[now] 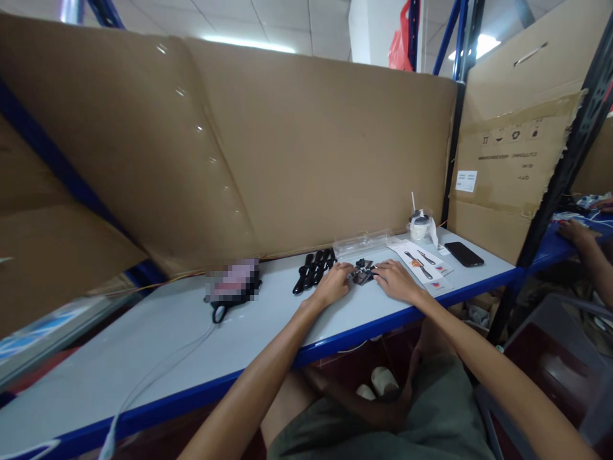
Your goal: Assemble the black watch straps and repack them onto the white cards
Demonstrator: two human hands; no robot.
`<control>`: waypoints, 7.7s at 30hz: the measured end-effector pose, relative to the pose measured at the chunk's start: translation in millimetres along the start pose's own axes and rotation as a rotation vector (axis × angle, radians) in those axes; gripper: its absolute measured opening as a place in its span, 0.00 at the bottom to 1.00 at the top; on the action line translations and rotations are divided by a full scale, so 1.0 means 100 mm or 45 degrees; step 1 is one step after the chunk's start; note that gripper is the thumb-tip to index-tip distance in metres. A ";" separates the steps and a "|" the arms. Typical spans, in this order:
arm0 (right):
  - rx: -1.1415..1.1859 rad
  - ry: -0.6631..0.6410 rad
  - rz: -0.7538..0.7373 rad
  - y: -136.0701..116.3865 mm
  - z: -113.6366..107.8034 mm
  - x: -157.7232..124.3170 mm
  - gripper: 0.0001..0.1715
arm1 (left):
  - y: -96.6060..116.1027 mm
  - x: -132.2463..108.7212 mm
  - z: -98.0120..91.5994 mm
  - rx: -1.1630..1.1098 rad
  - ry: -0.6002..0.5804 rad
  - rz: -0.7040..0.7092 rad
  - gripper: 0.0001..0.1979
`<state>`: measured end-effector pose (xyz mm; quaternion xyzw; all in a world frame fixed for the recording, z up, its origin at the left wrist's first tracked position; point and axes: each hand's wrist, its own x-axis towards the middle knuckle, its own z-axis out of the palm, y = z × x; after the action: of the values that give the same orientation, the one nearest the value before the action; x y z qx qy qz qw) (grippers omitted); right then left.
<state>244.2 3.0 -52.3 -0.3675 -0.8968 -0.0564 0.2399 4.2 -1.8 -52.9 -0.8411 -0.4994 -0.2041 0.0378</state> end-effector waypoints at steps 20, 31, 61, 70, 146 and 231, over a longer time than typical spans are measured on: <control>-0.075 -0.059 0.236 -0.03 -0.01 0.01 0.21 | 0.17 -0.05 -0.06 -0.025 -0.005 -0.123 0.21; 0.107 -0.071 0.016 -0.01 -0.02 -0.01 0.18 | 0.11 0.00 0.06 -0.206 0.057 -0.088 0.19; 0.017 -0.035 0.140 -0.02 0.00 0.00 0.20 | 0.12 0.01 0.01 -0.308 0.111 -0.032 0.21; 0.043 -0.046 0.143 -0.04 -0.04 -0.01 0.20 | 0.13 0.03 -0.01 -0.362 0.210 -0.109 0.24; 0.540 -0.246 0.861 -0.07 0.12 0.80 0.13 | 0.15 0.37 0.11 -0.785 0.078 -0.674 0.25; -0.029 0.027 0.722 -0.06 0.12 0.36 0.17 | 0.41 0.19 -0.09 0.154 0.170 -0.424 0.31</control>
<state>213.2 24.4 -45.7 -0.6055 -0.7550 -0.0009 0.2515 44.6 -9.6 -31.4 -0.7276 -0.6395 -0.2324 0.0869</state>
